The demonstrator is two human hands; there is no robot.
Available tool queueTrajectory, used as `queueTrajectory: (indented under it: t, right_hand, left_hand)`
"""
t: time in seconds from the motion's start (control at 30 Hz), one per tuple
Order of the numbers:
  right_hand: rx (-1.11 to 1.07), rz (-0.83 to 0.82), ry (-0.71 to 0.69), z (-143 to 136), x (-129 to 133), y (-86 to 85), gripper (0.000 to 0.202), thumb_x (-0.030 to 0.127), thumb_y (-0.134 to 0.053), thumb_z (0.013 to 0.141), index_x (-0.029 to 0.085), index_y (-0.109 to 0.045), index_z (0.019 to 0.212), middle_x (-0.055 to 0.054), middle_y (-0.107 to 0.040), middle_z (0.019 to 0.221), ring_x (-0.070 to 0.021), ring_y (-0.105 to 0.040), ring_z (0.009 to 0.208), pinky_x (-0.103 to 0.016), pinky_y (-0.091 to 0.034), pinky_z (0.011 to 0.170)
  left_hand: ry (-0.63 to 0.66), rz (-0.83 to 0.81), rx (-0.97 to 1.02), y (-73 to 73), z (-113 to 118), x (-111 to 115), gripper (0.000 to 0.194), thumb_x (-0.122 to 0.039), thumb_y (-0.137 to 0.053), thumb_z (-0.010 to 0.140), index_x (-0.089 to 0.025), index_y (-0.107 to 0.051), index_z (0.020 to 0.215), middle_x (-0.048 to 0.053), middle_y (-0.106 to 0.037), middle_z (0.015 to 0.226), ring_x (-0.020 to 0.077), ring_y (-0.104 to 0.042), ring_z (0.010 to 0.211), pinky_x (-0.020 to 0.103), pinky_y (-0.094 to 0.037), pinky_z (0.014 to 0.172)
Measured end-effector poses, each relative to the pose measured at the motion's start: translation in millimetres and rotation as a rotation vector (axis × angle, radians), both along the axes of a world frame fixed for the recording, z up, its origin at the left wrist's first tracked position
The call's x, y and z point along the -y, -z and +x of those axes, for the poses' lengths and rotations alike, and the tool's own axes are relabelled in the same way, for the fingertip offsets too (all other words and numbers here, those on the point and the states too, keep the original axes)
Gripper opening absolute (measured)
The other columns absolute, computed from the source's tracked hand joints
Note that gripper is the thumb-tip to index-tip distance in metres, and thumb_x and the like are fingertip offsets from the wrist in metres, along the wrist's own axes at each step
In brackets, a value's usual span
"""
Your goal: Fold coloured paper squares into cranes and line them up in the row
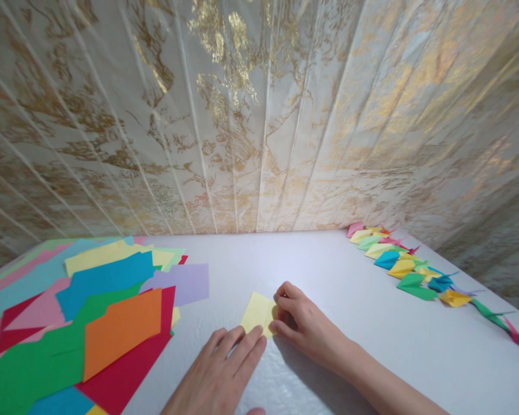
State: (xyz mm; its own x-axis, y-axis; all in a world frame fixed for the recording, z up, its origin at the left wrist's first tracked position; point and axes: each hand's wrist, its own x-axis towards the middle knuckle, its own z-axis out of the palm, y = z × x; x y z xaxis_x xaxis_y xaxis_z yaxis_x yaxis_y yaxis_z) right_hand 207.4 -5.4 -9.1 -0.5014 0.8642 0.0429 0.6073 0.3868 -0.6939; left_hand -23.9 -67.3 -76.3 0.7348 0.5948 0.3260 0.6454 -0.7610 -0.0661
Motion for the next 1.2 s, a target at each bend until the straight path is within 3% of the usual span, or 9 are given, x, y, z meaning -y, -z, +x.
queueTrajectory:
  t: [0.1, 0.37, 0.67, 0.97, 1.2]
  right_hand:
    - [0.022, -0.002, 0.01, -3, -1, 1.2, 0.02, 0.003, -0.062, 0.082, 0.017, -0.056, 0.069, -0.002, -0.052, 0.092, -0.0153, -0.055, 0.082, -0.029, -0.046, 0.076]
    - [0.07, 0.01, 0.02, -5, -3, 0.3, 0.022, 0.001, -0.064, 0.081, 0.016, -0.057, 0.067, -0.004, -0.056, 0.091, -0.0171, -0.055, 0.085, -0.029, -0.046, 0.078]
    - [0.08, 0.02, 0.014, -6, -3, -1.6, 0.02, 0.002, -0.064, 0.081, 0.016, -0.058, 0.067, -0.005, -0.056, 0.091, -0.0175, -0.056, 0.086, -0.029, -0.046, 0.078]
    - [0.08, 0.041, 0.015, -7, -3, 0.2, 0.019, 0.002, -0.063, 0.081, 0.016, -0.058, 0.069, -0.005, -0.056, 0.091, -0.0179, -0.055, 0.086, -0.029, -0.046, 0.078]
    - [0.098, 0.024, 0.02, -7, -1, -1.3, 0.023, 0.001, -0.062, 0.081, 0.016, -0.053, 0.067, -0.004, -0.054, 0.09, -0.0177, -0.054, 0.086, -0.029, -0.045, 0.078]
  left_hand:
    - [0.0, -0.005, 0.002, -5.7, 1, 1, 0.076, -0.056, -0.059, 0.088, -0.018, -0.038, 0.15, 0.008, -0.051, 0.15, 0.0286, -0.051, 0.118, 0.041, -0.042, 0.099]
    - [0.022, 0.003, -0.033, -38.2, 5, 1, 0.069, -0.054, -0.063, 0.089, -0.017, -0.046, 0.145, 0.006, -0.056, 0.146, 0.0262, -0.054, 0.112, 0.039, -0.042, 0.095]
    - [-0.005, -0.05, -0.014, -42.0, 5, 3, 0.071, -0.054, -0.064, 0.089, -0.022, -0.043, 0.148, 0.003, -0.053, 0.15, 0.0252, -0.054, 0.112, 0.039, -0.045, 0.096]
    - [0.005, -0.004, -0.061, -47.8, 8, 2, 0.068, -0.056, -0.067, 0.086, -0.017, -0.052, 0.141, 0.004, -0.057, 0.146, 0.0254, -0.056, 0.106, 0.039, -0.045, 0.092]
    - [-0.033, -0.107, -0.095, -44.7, 7, 4, 0.074, -0.043, -0.071, 0.084, -0.019, -0.043, 0.147, 0.004, -0.048, 0.154, 0.0271, -0.054, 0.115, 0.042, -0.044, 0.097]
